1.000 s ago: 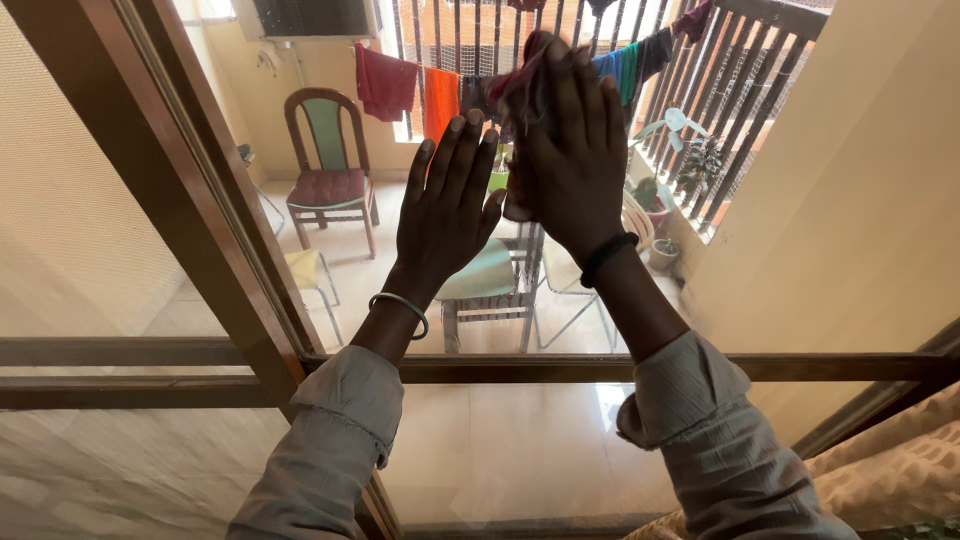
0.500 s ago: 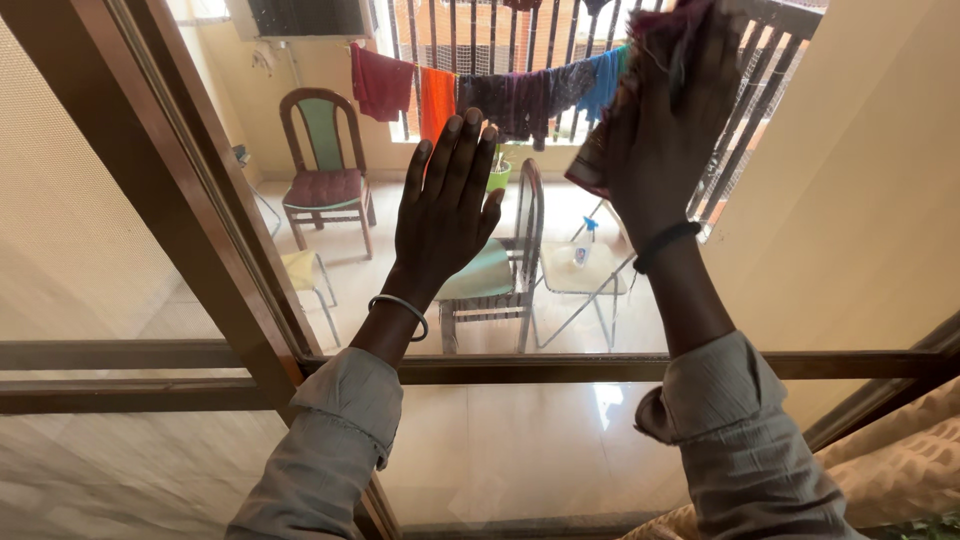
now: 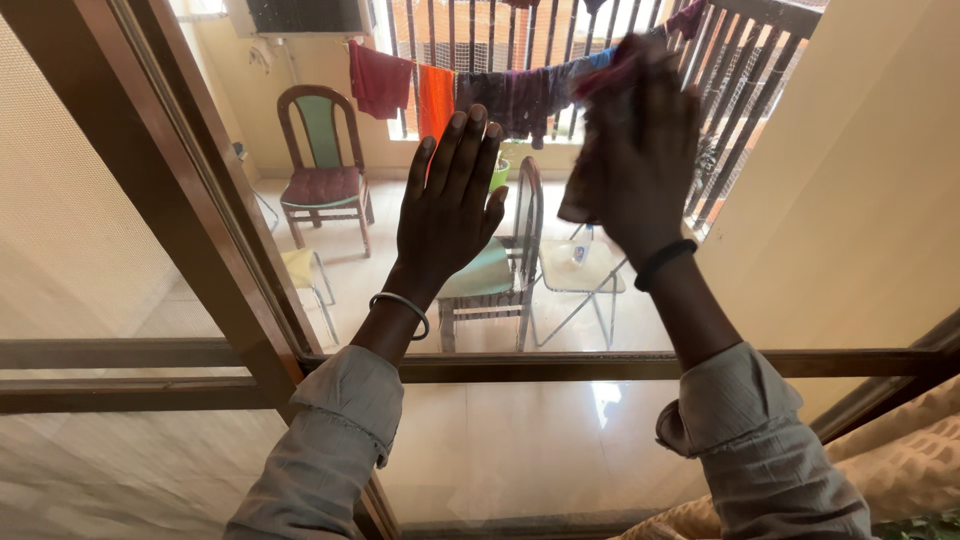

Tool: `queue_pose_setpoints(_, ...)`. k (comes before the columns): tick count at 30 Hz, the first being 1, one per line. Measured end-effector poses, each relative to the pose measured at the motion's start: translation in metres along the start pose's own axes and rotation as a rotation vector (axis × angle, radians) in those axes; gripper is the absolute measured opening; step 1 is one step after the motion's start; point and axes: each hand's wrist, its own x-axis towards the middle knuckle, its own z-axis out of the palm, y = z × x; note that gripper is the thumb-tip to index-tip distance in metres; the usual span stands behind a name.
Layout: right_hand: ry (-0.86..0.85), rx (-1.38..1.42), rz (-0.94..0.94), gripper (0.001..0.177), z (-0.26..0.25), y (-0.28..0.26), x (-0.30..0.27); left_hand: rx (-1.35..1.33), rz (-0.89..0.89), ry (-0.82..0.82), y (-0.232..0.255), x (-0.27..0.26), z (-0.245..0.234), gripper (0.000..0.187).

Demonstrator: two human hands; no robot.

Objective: The person sprays a cleaning solution onto a glass window pane and wipes it with a cloth. They use circular and vertical motions to clean the surface, covering the area systematically.

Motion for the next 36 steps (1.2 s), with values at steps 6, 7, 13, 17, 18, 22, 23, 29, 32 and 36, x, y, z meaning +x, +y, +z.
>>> queue_pose_setpoints(6, 0.154, 0.098, 0.129, 0.035, -0.005, -0.001, 0.036, -0.021, -0.015, -0.007, 0.000, 0.001, 0.001, 0.063)
queue_pose_setpoints(7, 0.155, 0.110, 0.121, 0.037, -0.005, -0.004, 0.044, -0.022, -0.016, -0.006, 0.001, 0.001, 0.002, 0.063)
queue_pose_setpoints(13, 0.026, 0.081, -0.121, 0.045, 0.001, -0.040, 0.061, -0.014, 0.008, -0.004, -0.002, 0.000, 0.000, 0.062)
queue_pose_setpoints(17, -0.038, 0.024, -0.235, 0.049, 0.000, -0.033, 0.032, -0.003, 0.016, -0.005, -0.002, -0.001, -0.001, 0.062)
queue_pose_setpoints(18, -0.032, -0.027, -0.239, 0.051, 0.001, -0.029, 0.028, -0.007, 0.013, 0.004, -0.002, 0.000, -0.001, 0.062)
queue_pose_setpoints(22, 0.071, -0.065, -0.121, 0.042, -0.001, -0.018, 0.028, -0.036, 0.005, 0.013, -0.001, 0.000, 0.000, 0.062)
queue_pose_setpoints(23, 0.066, -0.034, -0.082, 0.041, -0.003, -0.018, 0.034, -0.029, 0.006, 0.013, -0.001, 0.000, 0.000, 0.062)
queue_pose_setpoints(29, 0.074, 0.109, -0.043, 0.038, -0.006, -0.039, 0.069, -0.062, 0.019, 0.041, -0.003, -0.001, 0.005, 0.062)
queue_pose_setpoints(32, 0.054, 0.061, -0.132, 0.043, -0.004, -0.043, 0.066, -0.123, 0.019, 0.073, -0.003, -0.005, 0.008, 0.061)
queue_pose_setpoints(36, -0.063, 0.098, -0.297, 0.054, -0.004, -0.049, 0.038, -0.161, 0.001, 0.103, -0.006, -0.007, 0.008, 0.060)
